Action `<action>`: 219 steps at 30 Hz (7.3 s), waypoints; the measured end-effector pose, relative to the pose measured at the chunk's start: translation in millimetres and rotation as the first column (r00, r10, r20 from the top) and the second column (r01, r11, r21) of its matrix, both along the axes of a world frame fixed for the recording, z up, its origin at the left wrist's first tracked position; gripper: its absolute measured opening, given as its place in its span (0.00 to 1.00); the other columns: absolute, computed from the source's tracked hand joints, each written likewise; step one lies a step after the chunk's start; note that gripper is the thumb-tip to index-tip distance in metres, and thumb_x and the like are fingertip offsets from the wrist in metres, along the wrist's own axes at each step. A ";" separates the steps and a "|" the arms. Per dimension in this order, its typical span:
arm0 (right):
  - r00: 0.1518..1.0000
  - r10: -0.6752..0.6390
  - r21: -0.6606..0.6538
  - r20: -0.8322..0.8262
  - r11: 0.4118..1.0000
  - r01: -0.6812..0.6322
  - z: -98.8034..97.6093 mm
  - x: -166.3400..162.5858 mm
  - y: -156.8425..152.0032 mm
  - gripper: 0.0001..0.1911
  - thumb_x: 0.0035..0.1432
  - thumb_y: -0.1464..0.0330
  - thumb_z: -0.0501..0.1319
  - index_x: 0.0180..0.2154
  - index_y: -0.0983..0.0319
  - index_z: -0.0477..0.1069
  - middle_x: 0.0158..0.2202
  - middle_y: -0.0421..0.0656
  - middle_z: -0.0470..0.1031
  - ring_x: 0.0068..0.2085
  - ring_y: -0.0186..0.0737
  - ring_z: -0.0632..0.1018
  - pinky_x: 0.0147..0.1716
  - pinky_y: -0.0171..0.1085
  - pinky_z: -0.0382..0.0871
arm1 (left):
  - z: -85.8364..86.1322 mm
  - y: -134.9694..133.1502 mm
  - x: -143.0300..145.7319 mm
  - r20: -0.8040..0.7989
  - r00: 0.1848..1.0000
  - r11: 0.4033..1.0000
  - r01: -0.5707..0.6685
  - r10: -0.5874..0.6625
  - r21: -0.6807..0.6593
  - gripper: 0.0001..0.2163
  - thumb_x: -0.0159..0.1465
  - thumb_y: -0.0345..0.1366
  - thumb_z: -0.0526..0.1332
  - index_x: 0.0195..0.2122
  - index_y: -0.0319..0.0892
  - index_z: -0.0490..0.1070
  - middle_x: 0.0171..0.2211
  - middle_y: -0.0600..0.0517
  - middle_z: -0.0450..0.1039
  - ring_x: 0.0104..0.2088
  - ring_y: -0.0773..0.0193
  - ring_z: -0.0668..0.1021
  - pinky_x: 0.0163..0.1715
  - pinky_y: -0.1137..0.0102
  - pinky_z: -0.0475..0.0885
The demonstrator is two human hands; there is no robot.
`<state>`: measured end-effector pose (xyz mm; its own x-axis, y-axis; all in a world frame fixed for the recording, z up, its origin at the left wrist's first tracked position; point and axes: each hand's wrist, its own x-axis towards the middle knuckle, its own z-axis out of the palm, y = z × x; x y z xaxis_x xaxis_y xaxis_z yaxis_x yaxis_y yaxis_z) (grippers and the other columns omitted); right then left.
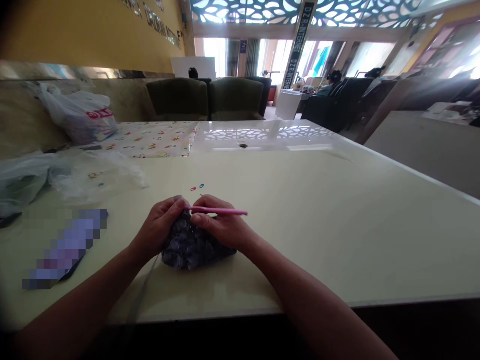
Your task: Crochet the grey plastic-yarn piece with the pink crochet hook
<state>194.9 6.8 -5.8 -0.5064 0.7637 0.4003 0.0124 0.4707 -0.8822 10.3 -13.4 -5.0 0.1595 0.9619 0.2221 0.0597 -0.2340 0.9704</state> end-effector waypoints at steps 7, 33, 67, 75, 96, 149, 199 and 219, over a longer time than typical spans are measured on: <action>0.967 -0.207 0.161 0.149 0.970 0.183 -5.9 5.7 12.2 0.21 0.59 0.57 0.63 0.22 0.62 0.61 0.20 0.34 0.56 0.24 0.29 0.58 0.25 0.32 0.52 | -5.2 18.6 -16.0 -0.196 0.874 0.876 -0.377 0.444 0.301 0.17 0.69 0.46 0.53 0.25 0.43 0.61 0.22 0.57 0.57 0.24 0.68 0.62 0.25 0.73 0.61; 0.540 -0.492 0.482 0.683 0.859 0.172 -72.7 -21.9 -26.1 0.41 0.64 0.51 0.58 0.66 0.75 0.56 0.70 0.63 0.50 0.71 0.59 0.53 0.69 0.53 0.46 | -48.8 46.9 -6.3 -0.896 0.196 0.887 -0.333 0.398 0.321 0.21 0.72 0.44 0.45 0.39 0.39 0.76 0.36 0.39 0.81 0.36 0.50 0.81 0.30 0.66 0.64; 0.499 -0.642 0.613 0.582 0.750 0.249 -43.9 43.4 -13.6 0.25 0.72 0.58 0.49 0.27 0.63 0.73 0.26 0.43 0.77 0.27 0.35 0.71 0.37 0.36 0.53 | -41.4 24.4 -8.0 -0.754 0.434 0.863 -0.136 0.493 0.487 0.18 0.71 0.45 0.49 0.33 0.42 0.71 0.30 0.45 0.78 0.31 0.58 0.77 0.33 0.69 0.63; 0.443 -0.644 0.615 0.624 0.754 0.230 -38.4 39.4 -21.1 0.19 0.70 0.62 0.53 0.33 0.65 0.76 0.32 0.49 0.80 0.34 0.42 0.77 0.44 0.41 0.60 | -50.3 18.1 3.3 -0.832 0.297 0.882 -0.106 0.468 0.459 0.17 0.72 0.45 0.49 0.36 0.41 0.72 0.33 0.42 0.80 0.33 0.56 0.79 0.30 0.69 0.60; 0.807 -0.504 0.359 0.308 0.847 0.392 -19.0 44.2 -5.0 0.22 0.60 0.60 0.65 0.54 0.61 0.73 0.55 0.52 0.75 0.56 0.51 0.76 0.56 0.49 0.70 | -13.3 8.8 -9.7 -0.386 0.760 0.803 -0.289 0.524 0.521 0.16 0.69 0.45 0.50 0.30 0.42 0.66 0.22 0.56 0.65 0.25 0.66 0.67 0.29 0.72 0.62; 0.990 0.126 0.215 0.057 0.967 -0.135 9.5 25.0 0.3 0.09 0.66 0.71 0.57 0.38 0.62 0.76 0.38 0.45 0.75 0.38 0.37 0.76 0.38 0.37 0.70 | 14.7 -1.5 -17.3 0.116 0.967 0.910 0.252 -0.226 -0.329 0.22 0.52 0.30 0.70 0.49 0.49 0.80 0.38 0.51 0.75 0.44 0.59 0.74 0.44 0.67 0.67; 0.999 0.037 0.161 -0.001 0.986 -0.036 3.1 18.3 1.9 0.10 0.67 0.67 0.57 0.33 0.61 0.72 0.36 0.44 0.74 0.38 0.37 0.74 0.38 0.37 0.68 | 4.4 0.0 -9.4 0.219 0.975 0.941 0.116 -0.046 -0.318 0.21 0.51 0.30 0.70 0.49 0.44 0.80 0.32 0.53 0.80 0.36 0.63 0.77 0.42 0.68 0.68; 0.999 0.013 0.097 0.036 0.995 -0.017 6.1 19.8 -4.8 0.10 0.66 0.68 0.57 0.31 0.62 0.70 0.29 0.39 0.67 0.30 0.32 0.67 0.30 0.34 0.59 | 6.9 4.2 -16.6 0.426 0.894 0.822 0.343 -0.138 -0.454 0.27 0.49 0.29 0.69 0.53 0.45 0.78 0.39 0.47 0.84 0.37 0.61 0.82 0.43 0.68 0.72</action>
<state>214.8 2.0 0.3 -0.5325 0.7144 0.4540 0.0349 0.5544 -0.8315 -6.3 -9.2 1.9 0.4088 0.8915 -0.1951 -0.3063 0.3353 0.8909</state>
